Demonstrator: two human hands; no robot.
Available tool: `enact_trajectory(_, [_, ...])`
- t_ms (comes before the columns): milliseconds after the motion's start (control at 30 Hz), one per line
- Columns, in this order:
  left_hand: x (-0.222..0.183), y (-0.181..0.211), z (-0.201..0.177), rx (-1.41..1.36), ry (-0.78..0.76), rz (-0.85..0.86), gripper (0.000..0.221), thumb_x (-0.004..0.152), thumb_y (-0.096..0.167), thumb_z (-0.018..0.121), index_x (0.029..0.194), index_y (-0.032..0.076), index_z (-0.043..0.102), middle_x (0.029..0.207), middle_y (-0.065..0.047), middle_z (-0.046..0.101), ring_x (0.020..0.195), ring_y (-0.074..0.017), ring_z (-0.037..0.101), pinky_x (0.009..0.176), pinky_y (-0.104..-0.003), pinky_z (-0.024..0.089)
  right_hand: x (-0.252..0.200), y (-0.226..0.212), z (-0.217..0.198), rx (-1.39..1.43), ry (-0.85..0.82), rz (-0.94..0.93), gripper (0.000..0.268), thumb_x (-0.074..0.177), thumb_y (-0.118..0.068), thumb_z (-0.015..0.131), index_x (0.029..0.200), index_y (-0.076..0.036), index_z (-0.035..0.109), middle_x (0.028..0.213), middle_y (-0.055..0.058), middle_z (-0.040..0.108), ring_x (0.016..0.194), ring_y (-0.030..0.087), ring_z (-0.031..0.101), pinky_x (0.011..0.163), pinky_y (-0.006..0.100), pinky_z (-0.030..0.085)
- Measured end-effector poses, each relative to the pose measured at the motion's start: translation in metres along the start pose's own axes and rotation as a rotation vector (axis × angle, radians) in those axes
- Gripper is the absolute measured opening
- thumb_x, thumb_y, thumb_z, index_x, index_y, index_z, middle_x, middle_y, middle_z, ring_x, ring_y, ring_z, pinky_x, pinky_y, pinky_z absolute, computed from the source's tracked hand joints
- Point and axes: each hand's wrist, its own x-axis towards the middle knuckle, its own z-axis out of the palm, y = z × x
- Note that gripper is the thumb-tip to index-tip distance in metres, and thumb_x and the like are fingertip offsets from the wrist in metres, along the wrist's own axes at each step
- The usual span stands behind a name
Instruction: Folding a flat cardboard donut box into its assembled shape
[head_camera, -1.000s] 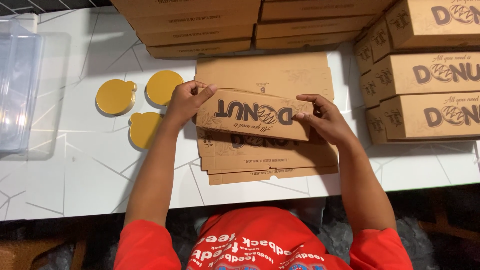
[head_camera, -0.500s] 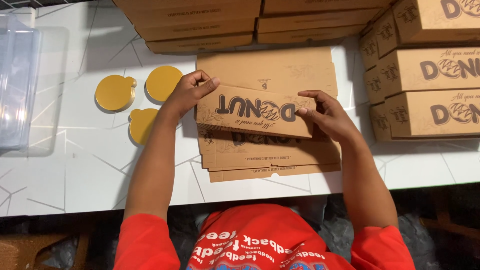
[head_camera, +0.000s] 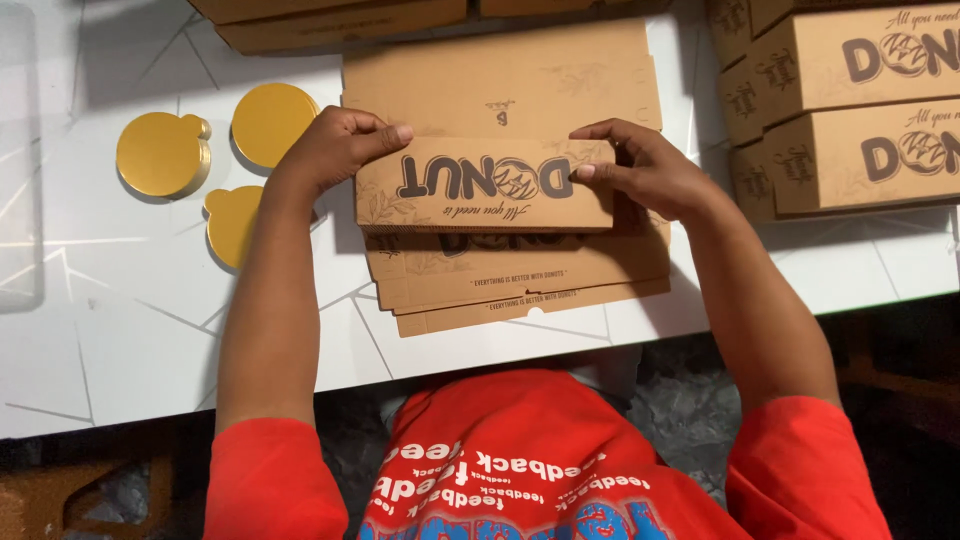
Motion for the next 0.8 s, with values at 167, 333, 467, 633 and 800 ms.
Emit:
enact_trajectory(167, [-0.013,0.019,0.009,0.24,0.096,0.046,0.046,0.094,0.06,0.074,0.094,0.014,0.08,0.081,-0.003,0.069,0.08,-0.0145,0.06,0.07,-0.031,0.041,0.001,-0.008,-0.002,-0.295,0.005,0.15,0.045,0.092,-0.025,0.079,0.134,-0.014,0.066,0.081,-0.001,0.049,0.07,0.01,0.049,0.062,0.024,0.039])
enact_trajectory(333, [-0.037,0.006,0.036,0.469,0.474,0.234,0.046,0.094,0.06,0.075,0.111,0.018,0.08,0.112,-0.005,0.063,0.116,-0.031,0.055,0.088,-0.048,0.047,-0.002,-0.031,0.004,-0.451,-0.027,0.277,0.043,0.095,-0.035,0.072,0.135,-0.02,0.065,0.095,0.001,0.063,0.09,0.013,0.055,0.077,0.028,0.042])
enact_trajectory(467, [-0.087,0.017,0.066,0.661,0.658,0.281,0.082,0.09,0.063,0.076,0.146,0.008,0.052,0.145,-0.018,0.037,0.125,-0.0448,0.043,0.103,-0.06,0.039,-0.003,-0.02,0.001,-0.457,0.044,0.272,0.041,0.093,-0.038,0.076,0.126,-0.017,0.066,0.098,0.001,0.063,0.091,0.014,0.056,0.076,0.029,0.042])
enact_trajectory(633, [-0.092,-0.005,0.095,0.387,0.734,0.356,0.085,0.09,0.05,0.088,0.147,0.002,0.046,0.147,-0.026,0.028,0.133,-0.0603,0.041,0.097,-0.071,0.051,-0.002,0.02,-0.01,-0.378,0.056,-0.023,0.033,0.093,-0.029,0.085,0.108,-0.002,0.073,0.085,0.011,0.064,0.076,0.024,0.062,0.071,0.037,0.047])
enact_trajectory(800, [-0.074,-0.002,0.131,-0.078,0.893,0.476,0.055,0.087,0.003,0.085,0.133,0.008,0.055,0.162,-0.012,0.015,0.145,-0.0517,0.034,0.097,-0.062,0.06,-0.006,0.027,-0.006,-0.367,-0.177,-0.261,0.034,0.091,-0.025,0.08,0.065,-0.004,0.073,0.11,0.023,0.07,0.113,0.04,0.065,0.094,0.047,0.047])
